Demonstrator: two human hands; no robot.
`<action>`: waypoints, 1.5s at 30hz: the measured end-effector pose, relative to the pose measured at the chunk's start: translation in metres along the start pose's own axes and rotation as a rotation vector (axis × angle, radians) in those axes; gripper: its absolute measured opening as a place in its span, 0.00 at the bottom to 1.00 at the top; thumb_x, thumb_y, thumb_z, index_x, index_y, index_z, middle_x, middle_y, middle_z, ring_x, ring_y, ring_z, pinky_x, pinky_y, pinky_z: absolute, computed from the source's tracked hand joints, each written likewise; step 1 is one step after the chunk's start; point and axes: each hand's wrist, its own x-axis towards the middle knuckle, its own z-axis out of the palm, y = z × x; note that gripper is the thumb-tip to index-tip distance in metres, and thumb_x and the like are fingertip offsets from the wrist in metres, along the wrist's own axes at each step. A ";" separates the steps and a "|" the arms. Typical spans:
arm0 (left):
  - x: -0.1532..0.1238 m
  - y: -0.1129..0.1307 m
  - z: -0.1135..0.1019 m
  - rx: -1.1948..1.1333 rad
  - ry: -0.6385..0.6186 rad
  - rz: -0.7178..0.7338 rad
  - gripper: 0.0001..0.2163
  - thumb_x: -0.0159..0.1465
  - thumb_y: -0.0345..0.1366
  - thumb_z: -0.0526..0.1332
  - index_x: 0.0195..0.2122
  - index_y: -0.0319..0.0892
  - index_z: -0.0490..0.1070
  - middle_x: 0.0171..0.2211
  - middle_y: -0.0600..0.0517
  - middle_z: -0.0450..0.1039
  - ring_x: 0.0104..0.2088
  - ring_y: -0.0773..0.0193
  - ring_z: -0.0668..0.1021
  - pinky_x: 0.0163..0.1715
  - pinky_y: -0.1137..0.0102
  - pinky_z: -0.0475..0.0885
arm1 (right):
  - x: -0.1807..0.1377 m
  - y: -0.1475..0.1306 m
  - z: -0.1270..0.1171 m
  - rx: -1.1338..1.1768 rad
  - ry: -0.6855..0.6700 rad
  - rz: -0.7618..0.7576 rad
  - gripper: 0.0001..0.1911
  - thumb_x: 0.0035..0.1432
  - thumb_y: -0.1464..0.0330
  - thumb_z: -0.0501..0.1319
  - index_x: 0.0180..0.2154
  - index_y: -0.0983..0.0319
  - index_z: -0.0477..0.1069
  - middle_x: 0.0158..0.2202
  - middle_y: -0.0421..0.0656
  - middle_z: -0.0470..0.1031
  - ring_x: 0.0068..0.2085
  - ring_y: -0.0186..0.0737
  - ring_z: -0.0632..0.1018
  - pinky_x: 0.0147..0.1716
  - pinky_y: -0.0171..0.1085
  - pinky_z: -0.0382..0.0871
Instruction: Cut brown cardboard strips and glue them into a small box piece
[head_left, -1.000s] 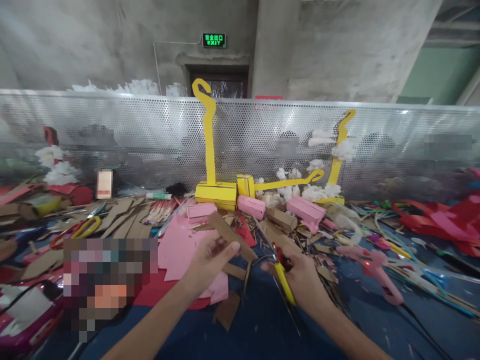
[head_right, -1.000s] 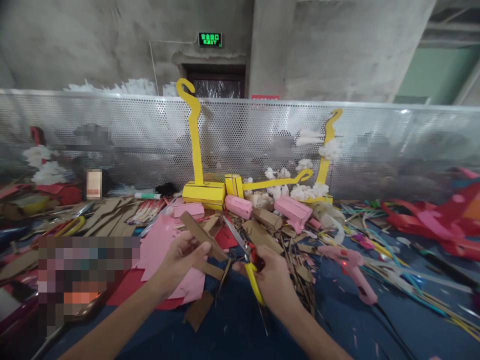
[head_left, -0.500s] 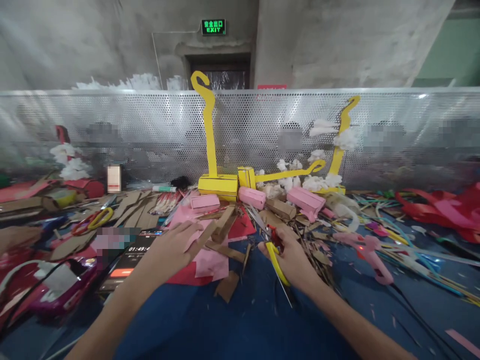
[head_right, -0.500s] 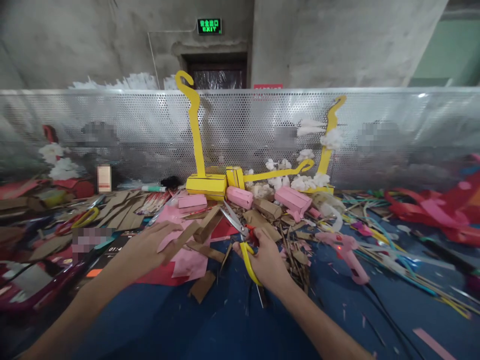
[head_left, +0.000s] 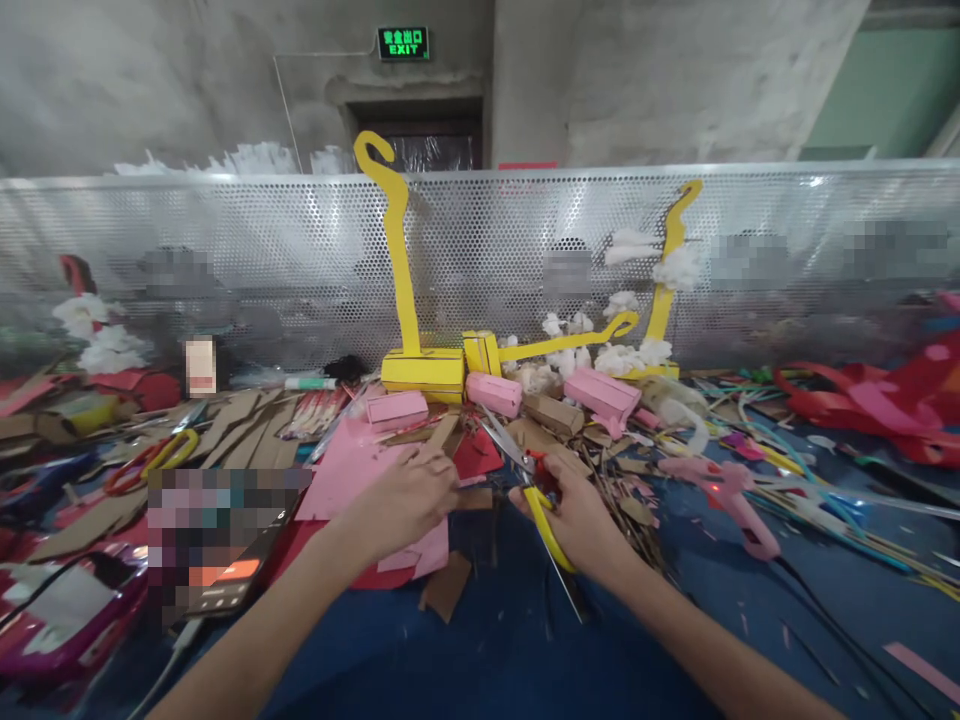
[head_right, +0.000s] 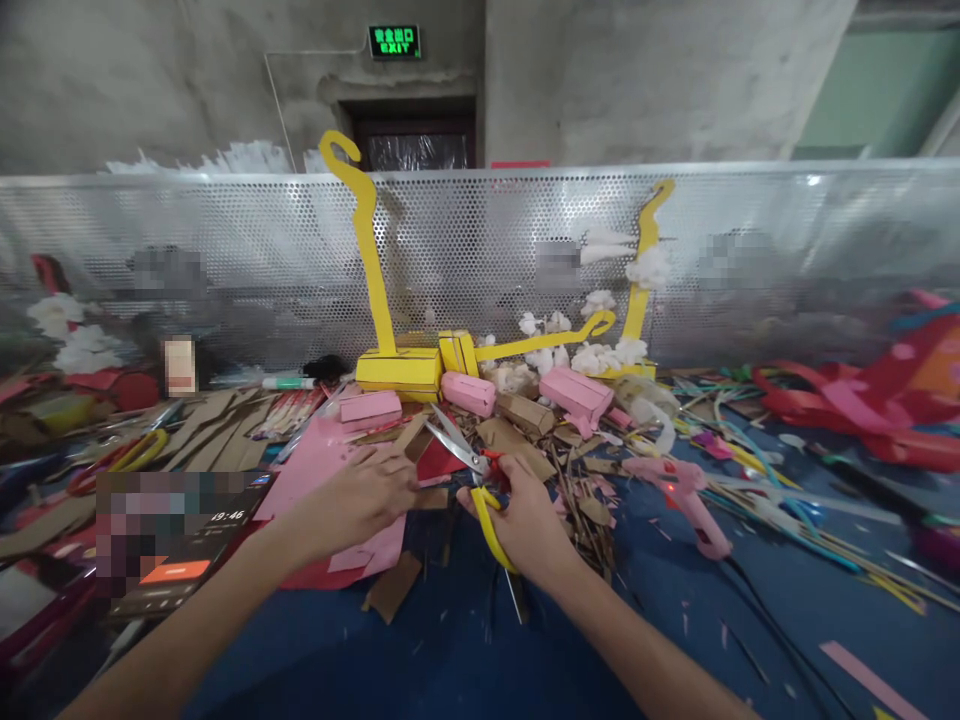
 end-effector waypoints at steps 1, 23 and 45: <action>0.001 -0.003 -0.001 -0.070 0.005 -0.055 0.09 0.65 0.30 0.59 0.44 0.43 0.74 0.44 0.47 0.78 0.51 0.51 0.75 0.51 0.59 0.64 | 0.000 0.000 0.000 0.002 0.000 0.002 0.13 0.60 0.57 0.62 0.33 0.60 0.66 0.33 0.43 0.70 0.34 0.42 0.71 0.34 0.38 0.67; -0.003 0.021 0.017 -1.632 0.370 -0.511 0.12 0.70 0.47 0.56 0.46 0.43 0.64 0.37 0.48 0.78 0.33 0.60 0.81 0.30 0.66 0.77 | 0.000 -0.011 -0.005 0.006 -0.169 0.043 0.12 0.58 0.61 0.64 0.35 0.59 0.63 0.35 0.43 0.69 0.36 0.44 0.71 0.36 0.40 0.64; -0.003 0.020 0.026 -1.824 0.482 -0.270 0.10 0.65 0.39 0.66 0.46 0.44 0.74 0.38 0.50 0.79 0.38 0.63 0.80 0.42 0.66 0.77 | -0.015 -0.029 -0.010 -0.034 -0.376 0.022 0.11 0.53 0.67 0.65 0.40 0.58 0.70 0.29 0.35 0.72 0.29 0.36 0.70 0.28 0.35 0.58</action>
